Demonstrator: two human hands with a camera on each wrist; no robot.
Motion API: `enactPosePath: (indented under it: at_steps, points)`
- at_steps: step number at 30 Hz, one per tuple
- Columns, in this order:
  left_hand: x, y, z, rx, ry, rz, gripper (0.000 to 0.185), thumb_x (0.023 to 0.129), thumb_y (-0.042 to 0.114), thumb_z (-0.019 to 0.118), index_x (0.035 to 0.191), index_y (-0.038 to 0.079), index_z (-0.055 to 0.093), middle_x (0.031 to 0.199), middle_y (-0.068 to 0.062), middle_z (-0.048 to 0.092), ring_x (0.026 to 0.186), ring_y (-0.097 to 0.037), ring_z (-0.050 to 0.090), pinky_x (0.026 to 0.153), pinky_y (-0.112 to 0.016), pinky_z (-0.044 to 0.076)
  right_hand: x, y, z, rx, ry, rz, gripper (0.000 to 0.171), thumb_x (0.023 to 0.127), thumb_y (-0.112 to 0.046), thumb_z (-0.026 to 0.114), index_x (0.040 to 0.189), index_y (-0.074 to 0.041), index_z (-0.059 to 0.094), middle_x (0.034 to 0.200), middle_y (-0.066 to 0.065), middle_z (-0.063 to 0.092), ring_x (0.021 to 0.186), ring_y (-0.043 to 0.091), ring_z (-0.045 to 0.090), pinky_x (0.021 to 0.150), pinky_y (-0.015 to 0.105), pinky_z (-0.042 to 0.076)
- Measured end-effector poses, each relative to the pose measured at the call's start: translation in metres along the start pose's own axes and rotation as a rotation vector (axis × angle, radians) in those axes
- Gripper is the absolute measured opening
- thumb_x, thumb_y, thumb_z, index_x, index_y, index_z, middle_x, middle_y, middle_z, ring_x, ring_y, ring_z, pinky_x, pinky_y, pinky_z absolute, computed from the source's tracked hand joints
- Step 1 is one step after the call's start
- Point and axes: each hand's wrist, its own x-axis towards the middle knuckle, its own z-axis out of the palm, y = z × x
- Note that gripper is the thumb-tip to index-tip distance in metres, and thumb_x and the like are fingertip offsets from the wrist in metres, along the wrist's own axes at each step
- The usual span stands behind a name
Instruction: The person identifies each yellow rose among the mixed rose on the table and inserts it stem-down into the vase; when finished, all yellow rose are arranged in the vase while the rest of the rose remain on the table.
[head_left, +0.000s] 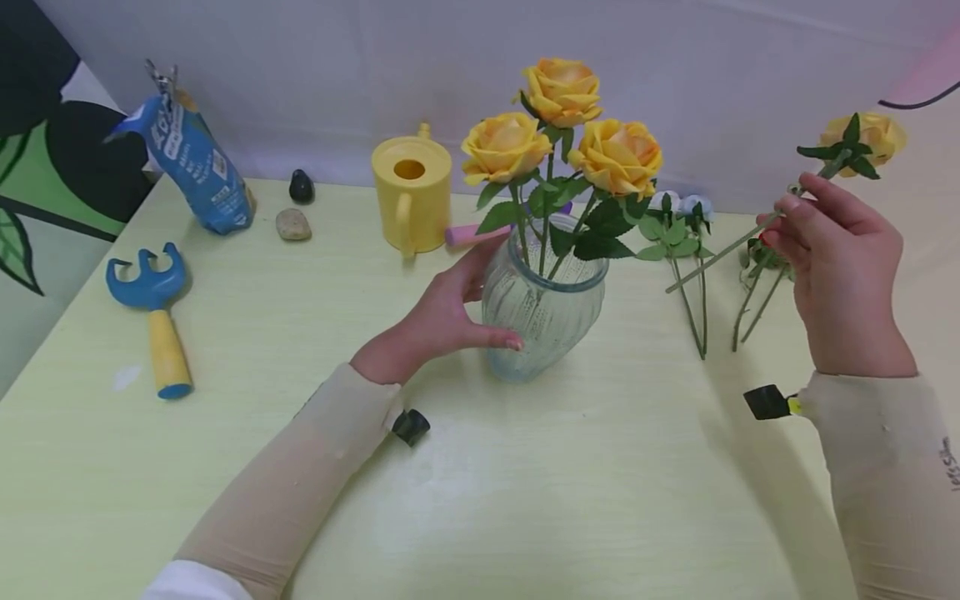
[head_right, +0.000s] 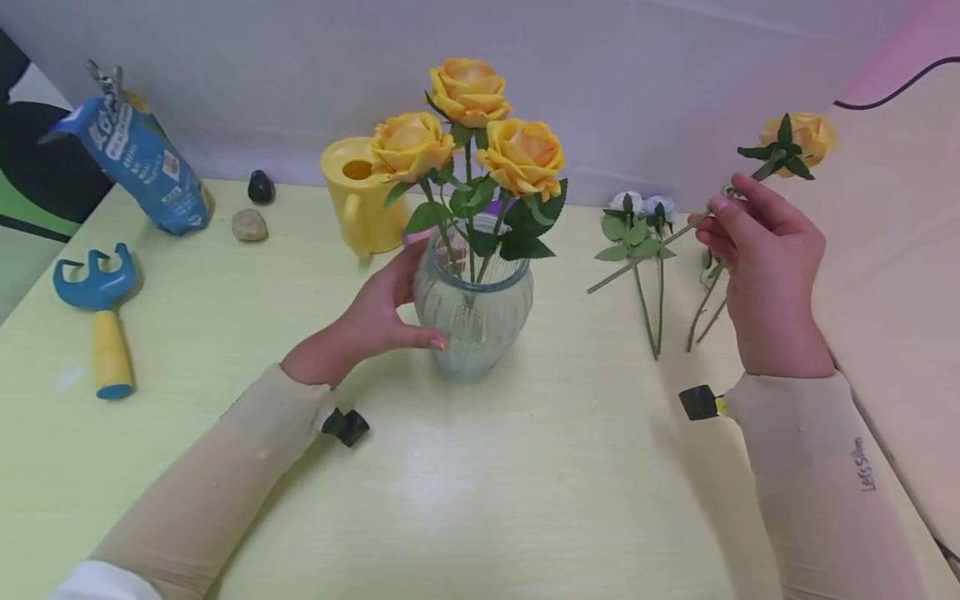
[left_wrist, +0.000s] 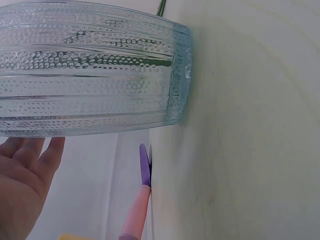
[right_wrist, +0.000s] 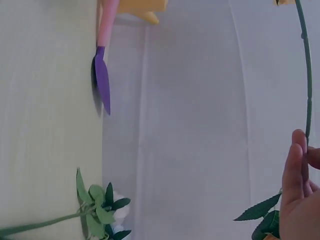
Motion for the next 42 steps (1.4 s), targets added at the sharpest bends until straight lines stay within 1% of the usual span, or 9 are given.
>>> enactPosePath:
  at_steps: [5, 10, 15, 20, 24, 28, 32, 36, 42]
  points:
    - [0.000, 0.000, 0.000, -0.001, 0.005, 0.001, 0.106, 0.063, 0.009, 0.086, 0.147, 0.020, 0.022, 0.144, 0.003, 0.035, 0.120, -0.015, 0.046, 0.092, -0.031, 0.045, -0.007, -0.003, 0.024, 0.104, 0.013, -0.061, 0.038, 0.074, 0.015, 0.067, 0.111, 0.007, 0.061, 0.083, 0.016, 0.061, 0.060, 0.028, 0.063, 0.056, 0.028, 0.054]
    - [0.001, -0.001, 0.000, -0.007, 0.014, 0.017, 0.107, 0.062, 0.008, 0.086, 0.147, 0.019, 0.023, 0.144, 0.002, 0.036, 0.119, -0.015, 0.047, 0.092, -0.029, 0.045, -0.015, 0.000, 0.044, 0.129, 0.014, -0.143, 0.040, 0.072, 0.015, 0.069, 0.110, 0.007, 0.060, 0.084, 0.016, 0.056, 0.060, 0.030, 0.062, 0.057, 0.029, 0.054]
    - [0.001, -0.002, 0.000, -0.004, 0.018, 0.025, 0.107, 0.061, 0.007, 0.086, 0.147, 0.019, 0.023, 0.144, 0.001, 0.036, 0.119, -0.015, 0.047, 0.092, -0.029, 0.045, -0.024, 0.003, 0.061, 0.170, 0.008, -0.239, 0.039, 0.071, 0.016, 0.070, 0.107, 0.010, 0.058, 0.080, 0.017, 0.054, 0.060, 0.031, 0.060, 0.056, 0.031, 0.053]
    - [0.001, -0.001, 0.000, -0.006, 0.016, 0.024, 0.107, 0.061, 0.008, 0.086, 0.147, 0.019, 0.023, 0.144, 0.002, 0.036, 0.119, -0.015, 0.047, 0.092, -0.029, 0.045, -0.035, 0.006, 0.075, 0.113, 0.024, -0.372, 0.036, 0.069, 0.012, 0.074, 0.102, 0.009, 0.060, 0.079, 0.018, 0.051, 0.062, 0.032, 0.060, 0.061, 0.033, 0.052]
    - [0.002, -0.001, 0.000, -0.010, 0.014, 0.022, 0.107, 0.062, 0.008, 0.086, 0.147, 0.020, 0.023, 0.143, 0.002, 0.037, 0.119, -0.015, 0.047, 0.092, -0.029, 0.045, -0.043, 0.010, 0.082, 0.059, 0.019, -0.513, 0.033, 0.069, 0.011, 0.075, 0.099, 0.009, 0.060, 0.078, 0.019, 0.050, 0.060, 0.032, 0.060, 0.062, 0.033, 0.053]
    - [0.001, -0.001, 0.000, -0.016, 0.010, 0.023, 0.106, 0.062, 0.009, 0.086, 0.147, 0.020, 0.023, 0.143, 0.003, 0.036, 0.120, -0.015, 0.047, 0.092, -0.029, 0.045, -0.051, 0.016, 0.089, 0.043, -0.017, -0.631, 0.028, 0.069, 0.015, 0.071, 0.095, 0.011, 0.060, 0.075, 0.021, 0.050, 0.054, 0.031, 0.057, 0.060, 0.033, 0.053]
    - [0.001, -0.001, 0.000, -0.017, 0.009, 0.018, 0.106, 0.062, 0.010, 0.086, 0.147, 0.020, 0.023, 0.144, 0.003, 0.036, 0.120, -0.015, 0.046, 0.092, -0.030, 0.045, -0.064, 0.022, 0.096, 0.068, -0.062, -0.683, 0.027, 0.067, 0.021, 0.068, 0.091, 0.014, 0.059, 0.073, 0.022, 0.052, 0.052, 0.030, 0.056, 0.059, 0.032, 0.053]
    - [0.001, -0.001, 0.000, -0.022, 0.006, 0.018, 0.106, 0.062, 0.009, 0.086, 0.147, 0.020, 0.023, 0.144, 0.002, 0.036, 0.120, -0.016, 0.046, 0.093, -0.032, 0.045, -0.073, 0.031, 0.099, 0.064, -0.115, -0.765, 0.026, 0.064, 0.023, 0.067, 0.086, 0.017, 0.056, 0.073, 0.022, 0.054, 0.054, 0.028, 0.061, 0.059, 0.030, 0.054]
    - [0.000, 0.000, 0.000, -0.018, 0.010, 0.026, 0.106, 0.062, 0.007, 0.086, 0.147, 0.018, 0.023, 0.143, 0.001, 0.038, 0.119, -0.016, 0.047, 0.092, -0.031, 0.046, -0.079, 0.051, 0.099, 0.054, -0.186, -0.874, 0.027, 0.063, 0.022, 0.070, 0.083, 0.019, 0.051, 0.076, 0.024, 0.055, 0.058, 0.027, 0.064, 0.063, 0.036, 0.055]
